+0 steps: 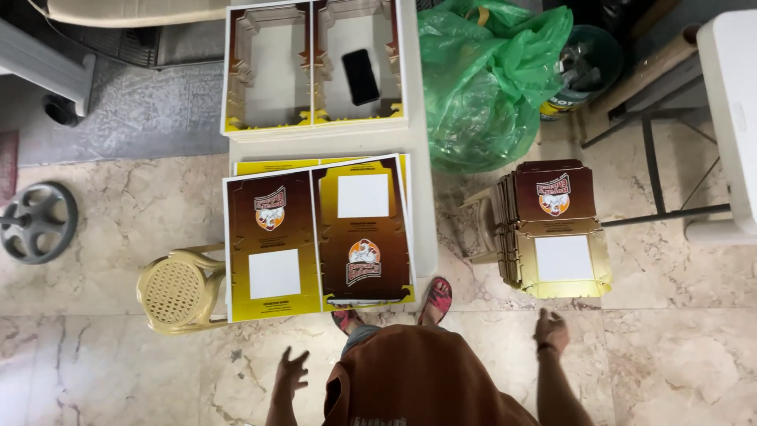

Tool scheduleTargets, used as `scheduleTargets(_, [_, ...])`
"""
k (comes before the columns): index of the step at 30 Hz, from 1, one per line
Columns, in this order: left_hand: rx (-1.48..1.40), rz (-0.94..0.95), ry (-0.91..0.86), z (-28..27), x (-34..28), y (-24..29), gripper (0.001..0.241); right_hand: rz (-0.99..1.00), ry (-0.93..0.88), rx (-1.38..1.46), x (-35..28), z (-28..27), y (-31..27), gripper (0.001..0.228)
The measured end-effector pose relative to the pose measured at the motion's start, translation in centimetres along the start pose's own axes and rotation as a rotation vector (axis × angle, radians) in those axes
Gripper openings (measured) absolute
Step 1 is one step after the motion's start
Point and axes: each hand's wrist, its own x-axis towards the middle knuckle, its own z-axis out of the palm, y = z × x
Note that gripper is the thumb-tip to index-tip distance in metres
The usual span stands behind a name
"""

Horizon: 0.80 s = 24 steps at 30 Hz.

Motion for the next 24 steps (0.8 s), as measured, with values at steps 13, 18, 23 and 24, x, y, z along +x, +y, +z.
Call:
scheduleTargets(13, [-1.079,0.379,-0.273,-12.2,8.0,5.3,0.057,-0.085,-0.393,0.614,-27.2,11.7,-10.8,0.057])
scheduleTargets(18, [-0.975,0.528,-0.152,-11.2,7.2,6.6,0.062,-0.093,-0.398,0.661,-24.2,16.2,-10.2,0.070])
scheduleTargets(23, [-0.822,0.618,0.010,-12.9,0.0,9.3,0.073,-0.057,-0.378,0.519,-24.4,16.0,-11.4,0.028])
scheduleTargets(24, [-0.822,0.614,0.015,-13.0,0.7,9.2,0.073,-0.055,-0.383,0.514,-25.2,15.6,-11.7,0.028])
